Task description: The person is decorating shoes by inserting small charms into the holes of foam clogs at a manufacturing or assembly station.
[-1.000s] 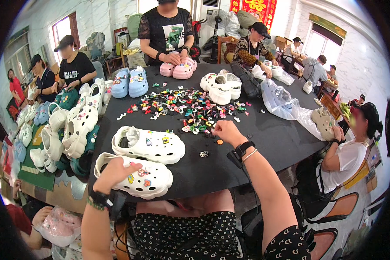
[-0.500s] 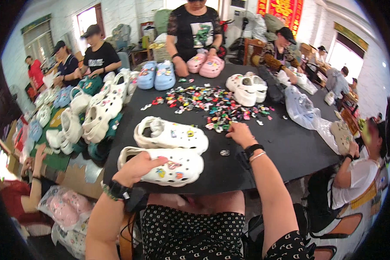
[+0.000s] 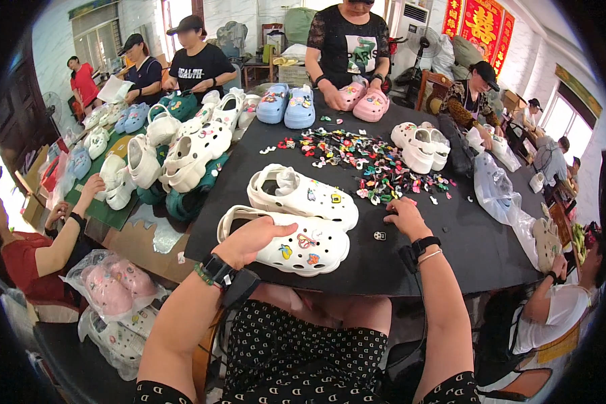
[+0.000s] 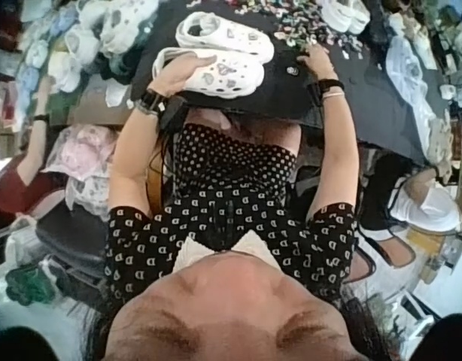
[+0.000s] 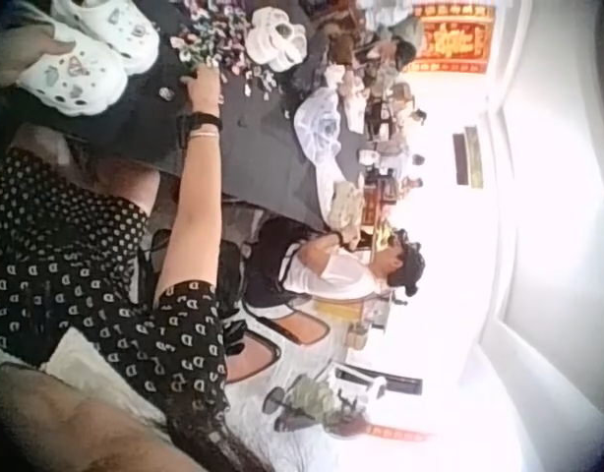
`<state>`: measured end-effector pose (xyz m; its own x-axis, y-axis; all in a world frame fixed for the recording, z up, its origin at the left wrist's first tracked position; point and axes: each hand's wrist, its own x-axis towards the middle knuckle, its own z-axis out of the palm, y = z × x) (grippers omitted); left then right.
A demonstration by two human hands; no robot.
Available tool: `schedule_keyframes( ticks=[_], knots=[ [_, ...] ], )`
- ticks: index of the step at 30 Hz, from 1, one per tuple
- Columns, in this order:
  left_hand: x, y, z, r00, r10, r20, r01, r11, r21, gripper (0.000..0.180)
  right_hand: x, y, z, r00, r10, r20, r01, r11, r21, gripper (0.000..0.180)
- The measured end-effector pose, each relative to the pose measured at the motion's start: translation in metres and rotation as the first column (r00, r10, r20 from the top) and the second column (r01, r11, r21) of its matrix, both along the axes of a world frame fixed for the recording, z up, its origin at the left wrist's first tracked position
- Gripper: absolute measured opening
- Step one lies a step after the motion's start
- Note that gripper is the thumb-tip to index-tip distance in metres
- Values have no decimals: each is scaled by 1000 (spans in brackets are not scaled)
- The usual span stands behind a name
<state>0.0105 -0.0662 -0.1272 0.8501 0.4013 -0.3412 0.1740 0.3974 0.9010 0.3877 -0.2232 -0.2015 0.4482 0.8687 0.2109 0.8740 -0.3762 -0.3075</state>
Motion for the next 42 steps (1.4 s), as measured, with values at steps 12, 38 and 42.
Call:
schedule_keyframes(
  ticks=[12,38,42],
  knots=[
    [2,1,-6,1000,25,-17,-25,1000,2,41,4,-3,1,996,4,93,-12,996,86,17],
    [-3,0,0,999,-9,-42,10,999,36,39,-208,32,86,790,610,-59,-584,779,226,43],
    [-2,4,-6,999,-35,-31,35,999,15,38,-210,26,81,799,601,23,-585,769,258,34]
  ],
)
